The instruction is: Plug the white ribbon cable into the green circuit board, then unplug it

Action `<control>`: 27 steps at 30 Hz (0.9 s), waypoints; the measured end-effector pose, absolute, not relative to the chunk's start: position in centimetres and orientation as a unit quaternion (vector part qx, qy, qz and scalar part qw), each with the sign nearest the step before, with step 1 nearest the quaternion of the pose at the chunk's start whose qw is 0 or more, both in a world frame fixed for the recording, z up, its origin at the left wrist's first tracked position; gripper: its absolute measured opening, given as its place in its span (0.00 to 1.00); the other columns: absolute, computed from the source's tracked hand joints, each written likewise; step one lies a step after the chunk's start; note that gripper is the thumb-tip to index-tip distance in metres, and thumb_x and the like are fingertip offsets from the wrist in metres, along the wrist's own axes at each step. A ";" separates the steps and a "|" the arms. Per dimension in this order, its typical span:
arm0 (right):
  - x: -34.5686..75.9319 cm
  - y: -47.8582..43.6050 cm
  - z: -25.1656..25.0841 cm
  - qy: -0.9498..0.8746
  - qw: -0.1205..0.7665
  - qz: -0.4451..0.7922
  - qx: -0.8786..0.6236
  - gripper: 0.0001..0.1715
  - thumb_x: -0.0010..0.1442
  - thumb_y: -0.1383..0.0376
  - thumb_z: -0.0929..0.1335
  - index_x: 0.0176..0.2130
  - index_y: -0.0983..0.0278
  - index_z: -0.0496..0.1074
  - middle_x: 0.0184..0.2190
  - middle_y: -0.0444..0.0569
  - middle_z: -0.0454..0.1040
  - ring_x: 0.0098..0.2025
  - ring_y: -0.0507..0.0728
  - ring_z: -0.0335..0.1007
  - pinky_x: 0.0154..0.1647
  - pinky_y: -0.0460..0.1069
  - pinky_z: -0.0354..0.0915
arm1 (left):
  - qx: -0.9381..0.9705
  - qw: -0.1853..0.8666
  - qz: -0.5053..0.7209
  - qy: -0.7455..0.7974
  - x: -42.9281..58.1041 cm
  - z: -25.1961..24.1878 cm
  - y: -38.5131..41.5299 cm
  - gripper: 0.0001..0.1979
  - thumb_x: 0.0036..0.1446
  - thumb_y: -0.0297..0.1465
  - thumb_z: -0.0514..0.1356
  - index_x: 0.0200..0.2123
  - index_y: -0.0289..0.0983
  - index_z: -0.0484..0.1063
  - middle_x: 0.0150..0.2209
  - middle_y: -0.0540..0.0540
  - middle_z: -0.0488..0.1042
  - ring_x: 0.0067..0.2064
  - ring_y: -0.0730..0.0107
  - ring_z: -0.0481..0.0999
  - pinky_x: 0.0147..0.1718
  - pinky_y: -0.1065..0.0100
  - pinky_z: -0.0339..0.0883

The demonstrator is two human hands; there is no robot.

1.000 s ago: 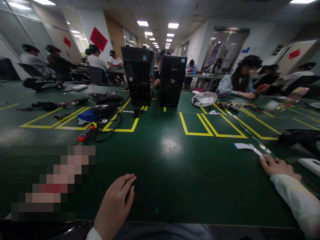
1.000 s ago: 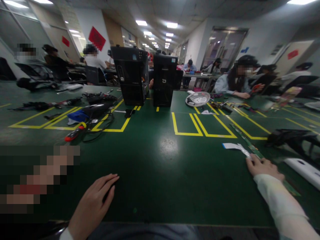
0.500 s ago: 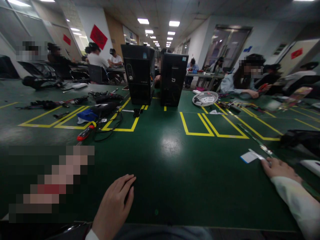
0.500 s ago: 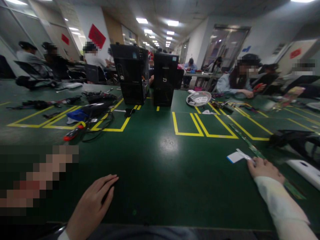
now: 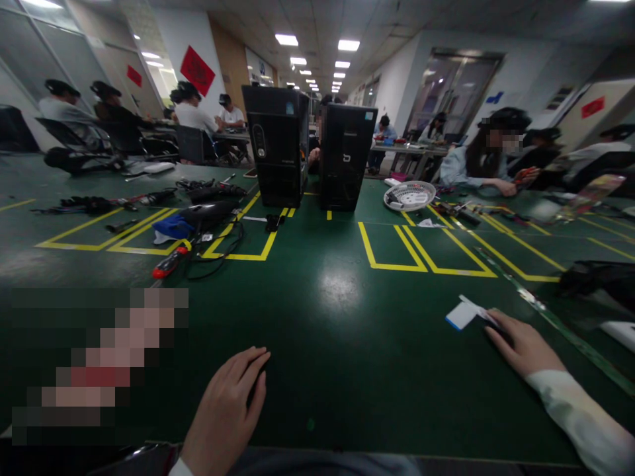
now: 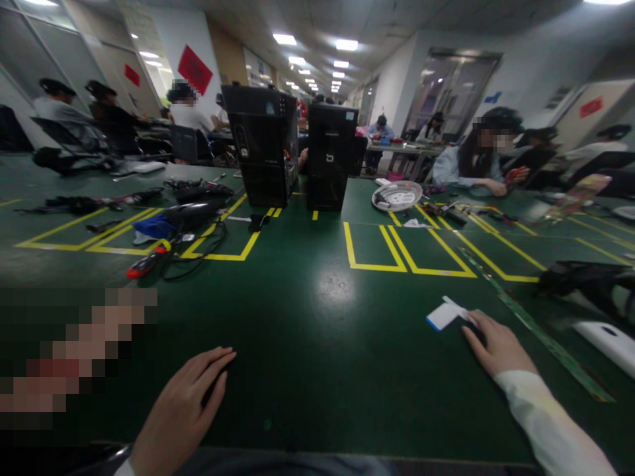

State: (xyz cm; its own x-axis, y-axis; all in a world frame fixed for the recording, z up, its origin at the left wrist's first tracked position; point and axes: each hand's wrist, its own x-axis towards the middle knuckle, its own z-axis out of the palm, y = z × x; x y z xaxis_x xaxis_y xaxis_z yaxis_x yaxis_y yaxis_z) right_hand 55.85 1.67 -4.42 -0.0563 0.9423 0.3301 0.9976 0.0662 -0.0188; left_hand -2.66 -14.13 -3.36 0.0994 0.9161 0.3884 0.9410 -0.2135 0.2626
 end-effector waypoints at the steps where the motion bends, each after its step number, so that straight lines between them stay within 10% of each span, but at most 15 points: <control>1: 54.8 1.5 -4.3 -0.747 0.140 -0.088 -0.643 0.29 0.58 0.53 0.59 0.50 0.69 0.70 0.49 0.64 0.72 0.52 0.66 0.69 0.53 0.58 0.66 | -0.741 0.024 -0.241 -0.627 -2.7 -3.4 -14.1 0.17 0.63 0.34 0.50 0.52 0.38 0.68 0.51 0.42 0.71 0.52 0.59 0.71 0.51 0.54 0.67; 27: 22.9 0.0 -1.4 -0.957 0.162 0.099 -0.221 0.26 0.64 0.58 0.61 0.58 0.67 0.64 0.59 0.57 0.63 0.59 0.62 0.57 0.57 0.60 0.60 | -0.728 0.027 -0.251 -0.638 -2.5 -3.4 -14.0 0.17 0.62 0.33 0.50 0.51 0.39 0.69 0.50 0.41 0.72 0.51 0.59 0.72 0.50 0.54 0.68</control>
State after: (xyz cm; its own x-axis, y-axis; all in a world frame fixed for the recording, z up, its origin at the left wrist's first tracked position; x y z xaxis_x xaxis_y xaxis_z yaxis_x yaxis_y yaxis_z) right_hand 22.94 -0.02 -1.40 -0.8495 0.4553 0.2664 0.3910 0.8825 -0.2614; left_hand -2.51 -14.02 -3.40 0.0609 0.9145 0.4000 0.9419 -0.1852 0.2801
